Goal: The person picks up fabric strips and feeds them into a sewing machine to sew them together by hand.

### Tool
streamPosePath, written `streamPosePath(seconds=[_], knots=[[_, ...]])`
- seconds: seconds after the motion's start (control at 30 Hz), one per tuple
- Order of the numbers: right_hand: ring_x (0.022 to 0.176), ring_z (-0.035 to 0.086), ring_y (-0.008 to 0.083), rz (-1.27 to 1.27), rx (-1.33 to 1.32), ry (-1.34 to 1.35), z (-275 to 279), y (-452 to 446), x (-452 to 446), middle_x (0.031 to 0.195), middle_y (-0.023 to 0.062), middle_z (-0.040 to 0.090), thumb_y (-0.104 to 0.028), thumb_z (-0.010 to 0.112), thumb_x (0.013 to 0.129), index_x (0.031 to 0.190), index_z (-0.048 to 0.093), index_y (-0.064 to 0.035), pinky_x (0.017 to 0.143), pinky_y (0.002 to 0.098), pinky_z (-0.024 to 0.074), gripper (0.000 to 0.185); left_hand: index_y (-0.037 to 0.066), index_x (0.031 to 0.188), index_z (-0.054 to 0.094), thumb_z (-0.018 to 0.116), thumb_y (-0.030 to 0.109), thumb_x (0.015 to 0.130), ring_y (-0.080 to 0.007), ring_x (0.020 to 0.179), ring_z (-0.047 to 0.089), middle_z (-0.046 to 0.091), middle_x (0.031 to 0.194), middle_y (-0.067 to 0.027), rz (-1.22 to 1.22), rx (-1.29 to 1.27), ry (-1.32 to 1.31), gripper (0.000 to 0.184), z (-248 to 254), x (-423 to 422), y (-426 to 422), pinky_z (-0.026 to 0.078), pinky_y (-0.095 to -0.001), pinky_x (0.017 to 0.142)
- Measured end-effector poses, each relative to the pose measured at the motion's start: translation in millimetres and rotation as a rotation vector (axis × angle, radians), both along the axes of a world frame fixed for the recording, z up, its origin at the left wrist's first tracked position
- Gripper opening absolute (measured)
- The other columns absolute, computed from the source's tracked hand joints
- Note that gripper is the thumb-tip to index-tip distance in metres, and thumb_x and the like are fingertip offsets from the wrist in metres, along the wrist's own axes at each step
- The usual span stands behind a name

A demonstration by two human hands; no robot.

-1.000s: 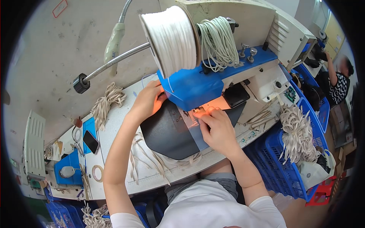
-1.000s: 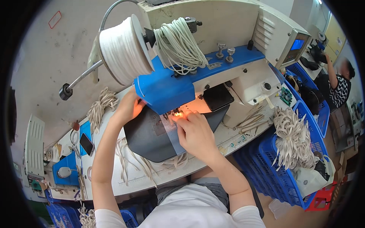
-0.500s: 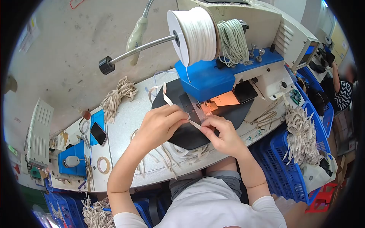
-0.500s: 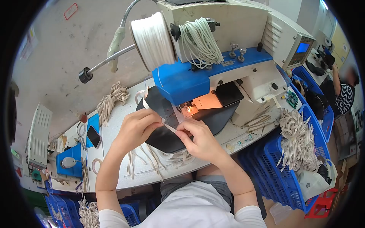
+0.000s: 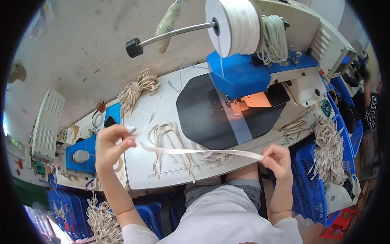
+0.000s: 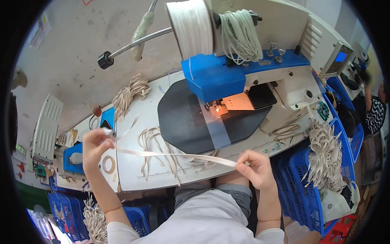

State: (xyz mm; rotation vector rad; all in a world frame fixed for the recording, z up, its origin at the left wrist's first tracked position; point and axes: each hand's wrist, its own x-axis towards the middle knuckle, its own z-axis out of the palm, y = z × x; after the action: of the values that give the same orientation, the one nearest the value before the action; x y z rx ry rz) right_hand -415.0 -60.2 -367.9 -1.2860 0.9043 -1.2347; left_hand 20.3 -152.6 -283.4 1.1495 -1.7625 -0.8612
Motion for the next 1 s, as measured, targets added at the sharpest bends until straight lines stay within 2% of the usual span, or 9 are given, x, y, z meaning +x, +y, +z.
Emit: streamPosePath(seconds=[0.07, 0.17, 0.27, 0.33, 0.4, 0.53, 0.63, 0.77, 1.0], knots=[[0.071, 0.054, 0.0061, 0.199, 0.154, -0.097, -19, 4, 4, 0.082, 0.0002, 0.062, -0.005, 0.065, 0.094, 0.093, 0.065, 0.0001, 0.065, 0.0209, 0.0438, 0.005, -0.002, 0.103, 0.065, 0.075, 0.017, 0.089, -0.0121, 0.046, 0.058, 0.067, 0.07, -0.0069, -0.029, 0.077, 0.185, 0.026, -6, 9, 19, 0.039, -0.0192, 0.042], [0.071, 0.054, 0.0053, 0.396, 0.371, -0.015, -49, 2, 46, 0.08, -0.0008, 0.061, -0.007, 0.064, 0.097, 0.098, 0.066, 0.0007, 0.063, 0.0221, 0.0449, 0.009, 0.0, 0.103, 0.063, 0.068, 0.014, 0.093, -0.0094, 0.044, 0.055, 0.067, 0.069, -0.0063, 0.221, 0.401, 0.263, 0.018, -25, 1, 15, 0.033, -0.0189, 0.038], [0.064, 0.051, 0.0051, 0.463, 0.454, 0.048, -85, 0, 88, 0.072, -0.0029, 0.059, -0.011, 0.064, 0.098, 0.098, 0.067, 0.0003, 0.058, 0.0226, 0.042, 0.011, 0.002, 0.108, 0.062, 0.063, 0.016, 0.096, -0.0062, 0.043, 0.052, 0.07, 0.076, -0.0094, 0.168, 0.621, 0.385, 0.019, -80, 8, -13, 0.028, -0.0177, 0.036], [0.063, 0.049, 0.0042, 0.443, 0.483, 0.103, -95, 0, 109, 0.07, -0.0039, 0.057, -0.013, 0.064, 0.099, 0.098, 0.067, 0.0008, 0.057, 0.0222, 0.0407, 0.014, 0.0, 0.109, 0.062, 0.065, 0.017, 0.095, -0.0097, 0.048, 0.056, 0.071, 0.078, -0.0105, 0.212, 0.644, 0.186, 0.023, -115, 6, -34, 0.038, -0.0224, 0.041], [0.06, 0.057, 0.011, 0.416, 0.415, 0.262, -118, 2, 122, 0.067, 0.0012, 0.061, -0.017, 0.065, 0.097, 0.099, 0.068, 0.0005, 0.058, 0.0275, 0.0457, 0.018, 0.0, 0.107, 0.064, 0.067, 0.017, 0.092, -0.0164, 0.058, 0.061, 0.072, 0.083, -0.0104, 0.256, 0.335, -0.123, 0.023, -178, 14, -58, 0.046, -0.0288, 0.051], [0.072, 0.068, 0.0292, 0.174, -0.07, 0.734, -96, 10, 114, 0.078, 0.0115, 0.069, -0.017, 0.065, 0.092, 0.098, 0.07, -0.002, 0.066, 0.0381, 0.0533, 0.017, 0.001, 0.1, 0.067, 0.071, 0.017, 0.086, -0.0296, 0.082, 0.065, 0.07, 0.093, -0.0105, 0.467, -0.547, -0.78, 0.021, -172, -28, -55, 0.052, -0.0399, 0.073], [0.081, 0.069, 0.0347, 0.015, -0.108, 0.714, -77, 0, 101, 0.086, 0.014, 0.07, -0.016, 0.065, 0.09, 0.097, 0.071, -0.0032, 0.072, 0.0423, 0.0553, 0.016, 0.004, 0.097, 0.069, 0.075, 0.018, 0.082, -0.0337, 0.089, 0.062, 0.066, 0.098, -0.0123, 0.151, -0.386, -0.483, 0.021, -164, -68, -39, 0.052, -0.0409, 0.076], [0.079, 0.068, 0.0339, -0.202, -0.311, 0.784, -80, -19, 97, 0.087, 0.013, 0.068, -0.011, 0.067, 0.086, 0.093, 0.071, -0.0038, 0.071, 0.0432, 0.0549, 0.011, 0.004, 0.096, 0.069, 0.078, 0.016, 0.075, -0.034, 0.085, 0.062, 0.066, 0.096, -0.0139, -0.177, -0.368, -0.453, 0.026, -160, -133, 10, 0.052, -0.042, 0.074], [0.074, 0.064, 0.0362, -0.323, -0.438, 0.957, -102, -36, 101, 0.079, 0.0154, 0.064, -0.008, 0.07, 0.08, 0.09, 0.069, -0.0038, 0.067, 0.0463, 0.0525, 0.012, 0.004, 0.095, 0.069, 0.078, 0.014, 0.071, -0.0326, 0.084, 0.063, 0.067, 0.085, -0.0113, -0.175, -0.464, -0.57, 0.027, -179, -142, -1, 0.051, -0.0395, 0.07]])
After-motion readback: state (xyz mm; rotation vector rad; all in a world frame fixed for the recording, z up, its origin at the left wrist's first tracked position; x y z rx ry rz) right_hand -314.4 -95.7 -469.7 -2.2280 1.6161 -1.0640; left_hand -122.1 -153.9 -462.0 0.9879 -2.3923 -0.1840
